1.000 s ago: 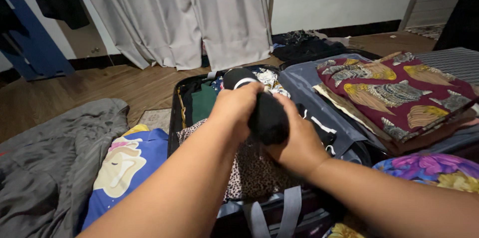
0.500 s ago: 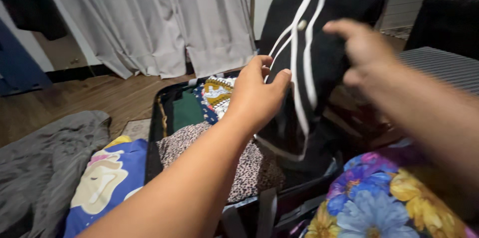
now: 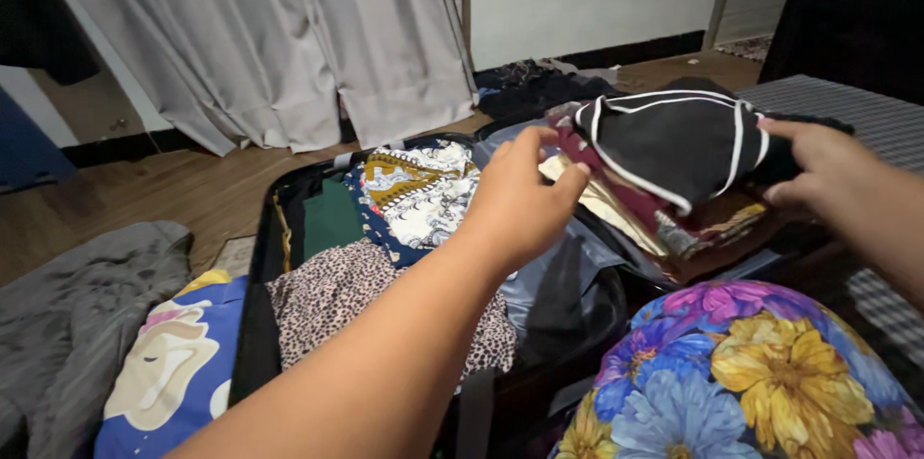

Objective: The person opens a red suitcase on a bed and removes folded clothes one by one, placing them on the bed. The items include black pants, gray pants, pink pants, and patterned shirts.

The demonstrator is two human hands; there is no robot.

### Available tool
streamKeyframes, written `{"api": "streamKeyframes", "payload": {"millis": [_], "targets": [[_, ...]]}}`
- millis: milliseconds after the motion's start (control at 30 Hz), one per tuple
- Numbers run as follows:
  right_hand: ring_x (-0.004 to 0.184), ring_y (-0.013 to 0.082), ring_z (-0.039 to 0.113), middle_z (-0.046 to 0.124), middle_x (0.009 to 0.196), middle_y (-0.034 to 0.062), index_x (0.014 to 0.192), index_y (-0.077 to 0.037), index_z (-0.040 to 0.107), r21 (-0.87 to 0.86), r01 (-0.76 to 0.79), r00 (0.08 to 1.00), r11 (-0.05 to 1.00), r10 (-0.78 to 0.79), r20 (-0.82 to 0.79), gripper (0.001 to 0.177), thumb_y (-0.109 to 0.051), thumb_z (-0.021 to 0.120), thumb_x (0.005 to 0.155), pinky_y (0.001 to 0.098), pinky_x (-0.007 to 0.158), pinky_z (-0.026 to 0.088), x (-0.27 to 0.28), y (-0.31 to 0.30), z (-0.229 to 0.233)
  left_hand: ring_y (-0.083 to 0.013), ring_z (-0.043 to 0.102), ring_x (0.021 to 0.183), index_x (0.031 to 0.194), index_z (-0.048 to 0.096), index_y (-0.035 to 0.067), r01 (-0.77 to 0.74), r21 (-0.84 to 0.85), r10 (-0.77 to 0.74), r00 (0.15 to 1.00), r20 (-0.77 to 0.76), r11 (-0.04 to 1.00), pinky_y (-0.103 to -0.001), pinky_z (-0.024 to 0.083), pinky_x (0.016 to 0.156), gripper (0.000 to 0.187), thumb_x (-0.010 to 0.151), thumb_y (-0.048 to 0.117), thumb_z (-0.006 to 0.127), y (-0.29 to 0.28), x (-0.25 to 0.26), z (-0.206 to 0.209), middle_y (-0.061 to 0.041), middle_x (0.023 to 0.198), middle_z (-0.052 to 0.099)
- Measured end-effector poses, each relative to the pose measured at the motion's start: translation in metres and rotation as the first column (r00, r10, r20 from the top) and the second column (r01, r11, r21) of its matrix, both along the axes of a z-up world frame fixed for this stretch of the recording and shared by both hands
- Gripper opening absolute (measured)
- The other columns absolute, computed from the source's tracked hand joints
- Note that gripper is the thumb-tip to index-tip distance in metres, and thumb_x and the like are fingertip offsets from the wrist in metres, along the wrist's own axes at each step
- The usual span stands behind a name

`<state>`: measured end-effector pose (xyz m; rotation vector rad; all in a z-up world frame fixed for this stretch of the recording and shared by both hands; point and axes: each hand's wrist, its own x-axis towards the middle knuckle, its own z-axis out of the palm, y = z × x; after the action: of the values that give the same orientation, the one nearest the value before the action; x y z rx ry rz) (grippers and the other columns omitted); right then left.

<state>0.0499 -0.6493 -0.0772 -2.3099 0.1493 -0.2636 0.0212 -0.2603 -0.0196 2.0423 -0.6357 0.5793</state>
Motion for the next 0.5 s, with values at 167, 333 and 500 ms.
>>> {"api": "streamKeyframes", "payload": {"millis": [167, 333, 500], "targets": [[0.093, 0.0237, 0.070, 0.067, 0.119, 0.0091, 0.129, -0.011, 0.060, 0.796, 0.449, 0.859, 0.405, -0.440, -0.261, 0.046, -0.035, 0.077, 0.094, 0.0389, 0.079, 0.062, 0.067, 0.005, 0.003, -0.0363, 0.062, 0.115, 0.127, 0.062, 0.008, 0.017, 0.086, -0.010, 0.996, -0.085, 0.996, -0.043, 0.049, 0.100, 0.050, 0.085, 0.034, 0.072, -0.010, -0.002, -0.013, -0.021, 0.122, 0.065], [0.119, 0.0251, 0.060, 0.059, 0.133, 0.0056, 0.136, -0.015, 0.056, 0.833, 0.413, 0.853, 0.367, -0.477, -0.212, 0.054, -0.031, 0.079, 0.090, 0.0479, 0.088, 0.058, 0.070, 0.013, 0.006, -0.0380, 0.059, 0.120, 0.128, 0.060, 0.006, 0.046, 0.132, -0.037, 0.997, -0.071, 0.990, -0.043, 0.047, 0.102, 0.053, 0.085, 0.034, 0.073, -0.020, -0.003, -0.021, -0.021, 0.126, 0.062], [0.138, 0.0407, 0.042, 0.037, 0.153, 0.0168, 0.153, -0.015, 0.039, 0.466, 0.601, 0.761, 0.650, -0.643, -0.085, 0.082, -0.035, 0.083, 0.087, 0.0602, 0.102, 0.046, 0.040, 0.047, 0.025, -0.0391, 0.058, 0.123, 0.132, 0.058, 0.006, 0.081, 0.163, -0.067, 0.994, -0.086, 0.983, -0.042, 0.047, 0.103, 0.057, 0.084, 0.033, 0.073, -0.023, -0.004, -0.023, -0.022, 0.131, 0.059]]}}
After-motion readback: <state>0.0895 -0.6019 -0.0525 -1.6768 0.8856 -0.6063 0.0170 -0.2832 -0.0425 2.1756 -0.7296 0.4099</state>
